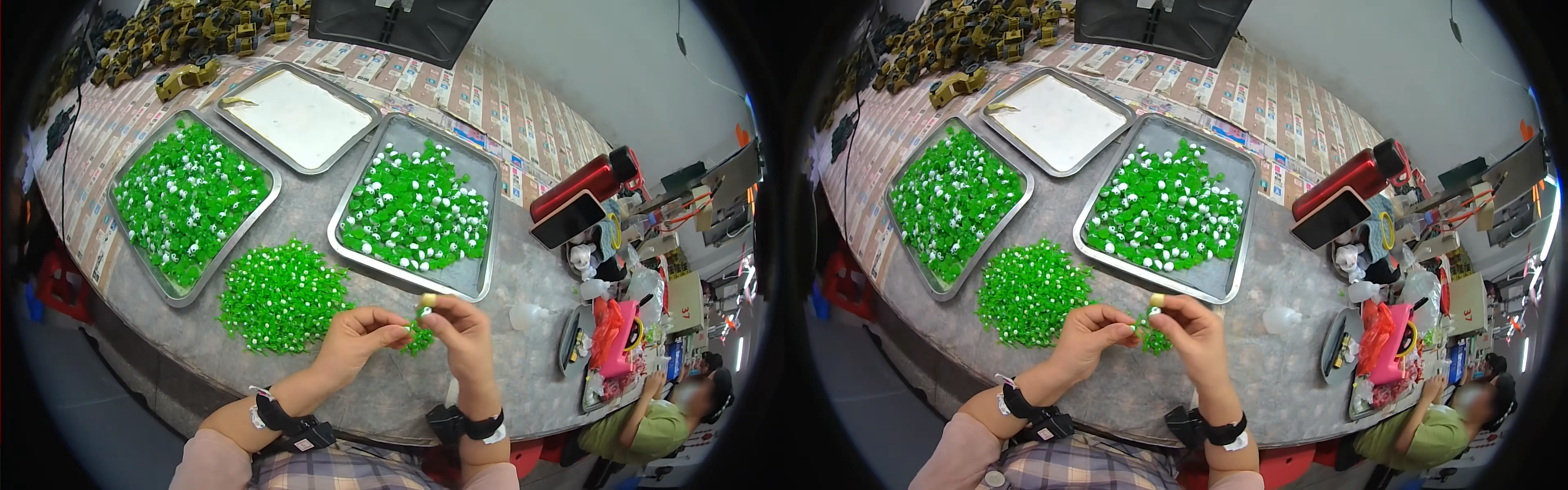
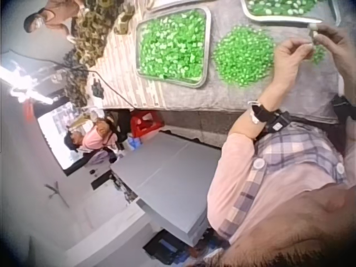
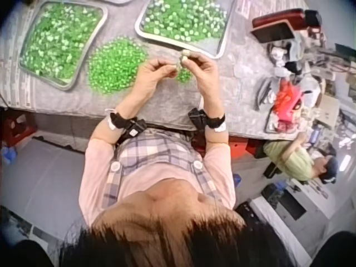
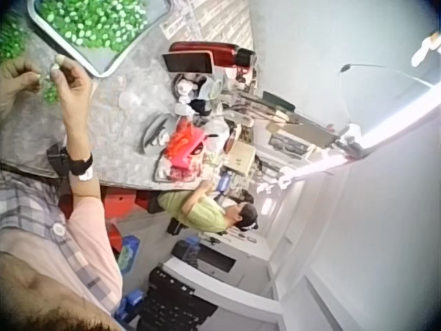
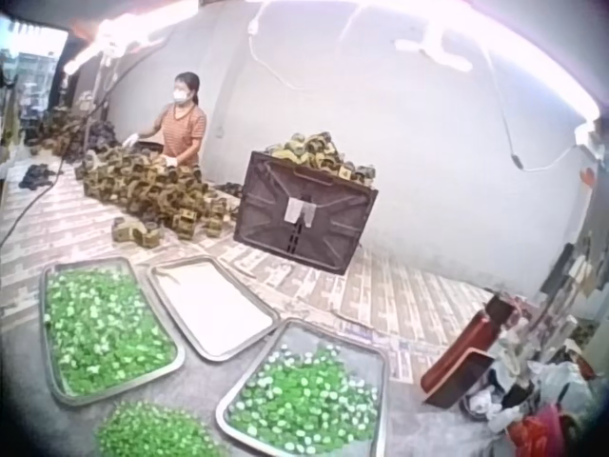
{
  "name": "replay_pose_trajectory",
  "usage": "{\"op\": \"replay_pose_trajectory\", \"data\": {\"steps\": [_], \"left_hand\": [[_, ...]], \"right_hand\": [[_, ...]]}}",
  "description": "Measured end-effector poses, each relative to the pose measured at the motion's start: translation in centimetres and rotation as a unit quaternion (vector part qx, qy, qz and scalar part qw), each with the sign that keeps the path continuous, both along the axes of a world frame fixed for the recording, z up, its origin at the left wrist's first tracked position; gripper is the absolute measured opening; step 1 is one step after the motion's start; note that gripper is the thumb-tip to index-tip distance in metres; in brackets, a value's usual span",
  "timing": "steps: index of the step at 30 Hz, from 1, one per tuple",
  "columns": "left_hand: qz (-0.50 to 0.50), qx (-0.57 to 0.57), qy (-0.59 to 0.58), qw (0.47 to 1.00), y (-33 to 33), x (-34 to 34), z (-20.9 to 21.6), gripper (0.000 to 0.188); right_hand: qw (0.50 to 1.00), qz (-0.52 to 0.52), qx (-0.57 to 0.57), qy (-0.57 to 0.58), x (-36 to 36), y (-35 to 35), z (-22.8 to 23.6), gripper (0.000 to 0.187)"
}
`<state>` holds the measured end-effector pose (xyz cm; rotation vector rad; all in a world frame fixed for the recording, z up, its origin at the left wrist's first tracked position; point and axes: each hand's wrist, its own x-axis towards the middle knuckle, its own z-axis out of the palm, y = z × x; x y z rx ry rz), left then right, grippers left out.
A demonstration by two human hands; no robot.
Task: The person sits at a table and repeatedly assembles small green and white candy pieces. They pick up a green piece, apply a small amount of liquid from a squeeze bottle, and attach a white piece to it. The finished items are placed into a metal tray on the table.
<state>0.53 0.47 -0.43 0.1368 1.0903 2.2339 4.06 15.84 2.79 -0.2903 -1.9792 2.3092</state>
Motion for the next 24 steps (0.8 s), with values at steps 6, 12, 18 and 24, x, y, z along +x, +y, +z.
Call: {"op": "replay_pose_trajectory", "data": {"steps": [6,12,18,24], "left_hand": [[-0.002,0.027,-0.033,0.999,0.1,-0.1,-0.2,0.012],[-0.024,0.037,-0.046,0.998,0.3,-0.2,-0.1,0.012],[-0.015,0.019,-0.028,0.999,0.1,-0.2,0.0,0.01],[0.012,-0.06,0.037,0.997,0.3,0.0,0.4,0.01]], "right_hand": [[0.997,0.002,-0.071,-0.035,0.9,-1.0,-0.7,0.019],[0.991,0.02,-0.119,-0.052,1.7,-0.1,-1.3,0.017],[0.989,0.013,-0.138,-0.053,1.9,0.1,-1.4,0.017],[0.996,-0.033,-0.079,-0.002,2.0,0.1,-0.8,0.017]]}}
